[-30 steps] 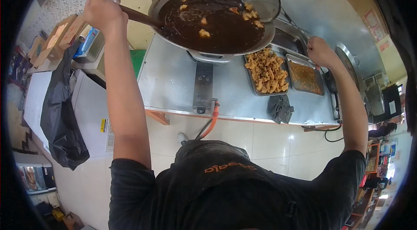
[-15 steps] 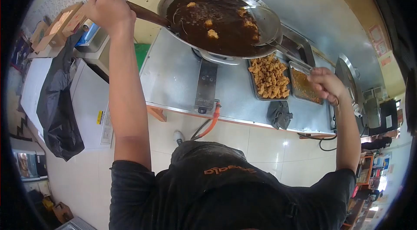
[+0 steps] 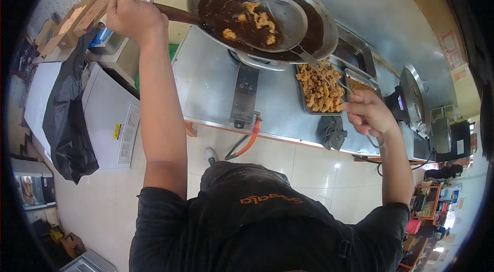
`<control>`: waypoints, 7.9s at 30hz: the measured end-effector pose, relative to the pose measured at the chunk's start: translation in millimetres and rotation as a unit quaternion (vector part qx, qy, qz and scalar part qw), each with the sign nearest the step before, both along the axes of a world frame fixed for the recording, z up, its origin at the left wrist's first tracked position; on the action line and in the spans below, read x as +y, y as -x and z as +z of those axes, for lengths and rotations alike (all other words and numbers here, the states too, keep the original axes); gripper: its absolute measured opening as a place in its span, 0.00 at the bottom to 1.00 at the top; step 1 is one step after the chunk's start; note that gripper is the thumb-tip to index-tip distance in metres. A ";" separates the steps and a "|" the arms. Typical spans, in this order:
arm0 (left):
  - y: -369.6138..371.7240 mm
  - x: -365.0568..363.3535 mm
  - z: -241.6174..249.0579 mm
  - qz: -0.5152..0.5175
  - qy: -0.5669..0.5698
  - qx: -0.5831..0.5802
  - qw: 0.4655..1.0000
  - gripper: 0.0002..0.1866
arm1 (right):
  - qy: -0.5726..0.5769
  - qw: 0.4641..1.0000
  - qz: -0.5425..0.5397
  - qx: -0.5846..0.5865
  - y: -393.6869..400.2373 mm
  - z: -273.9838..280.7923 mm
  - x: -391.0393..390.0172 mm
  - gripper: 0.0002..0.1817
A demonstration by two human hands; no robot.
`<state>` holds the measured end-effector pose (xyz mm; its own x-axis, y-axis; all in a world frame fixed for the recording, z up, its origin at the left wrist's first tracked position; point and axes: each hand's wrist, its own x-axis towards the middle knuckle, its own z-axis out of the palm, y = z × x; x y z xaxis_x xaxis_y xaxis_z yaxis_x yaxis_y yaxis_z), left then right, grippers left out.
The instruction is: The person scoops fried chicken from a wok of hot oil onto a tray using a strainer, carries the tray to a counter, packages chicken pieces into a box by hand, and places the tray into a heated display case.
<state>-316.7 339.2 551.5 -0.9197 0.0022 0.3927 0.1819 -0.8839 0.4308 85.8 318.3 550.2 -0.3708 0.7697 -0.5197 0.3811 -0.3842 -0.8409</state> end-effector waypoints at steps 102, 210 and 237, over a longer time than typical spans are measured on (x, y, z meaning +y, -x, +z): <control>106.1 13.2 130.4 -0.071 -0.074 0.093 0.990 0.09 | 0.117 0.989 0.039 0.077 -17.1 -13.2 54.4 0.15; -86.0 -242.4 -242.1 0.052 0.405 0.023 0.913 0.15 | -0.169 0.962 -0.163 0.140 -184.4 -7.3 -63.5 0.13; -72.4 -242.2 -257.4 -0.119 0.396 0.041 0.910 0.16 | -0.302 0.815 -0.134 -0.476 -96.1 -189.6 -109.1 0.09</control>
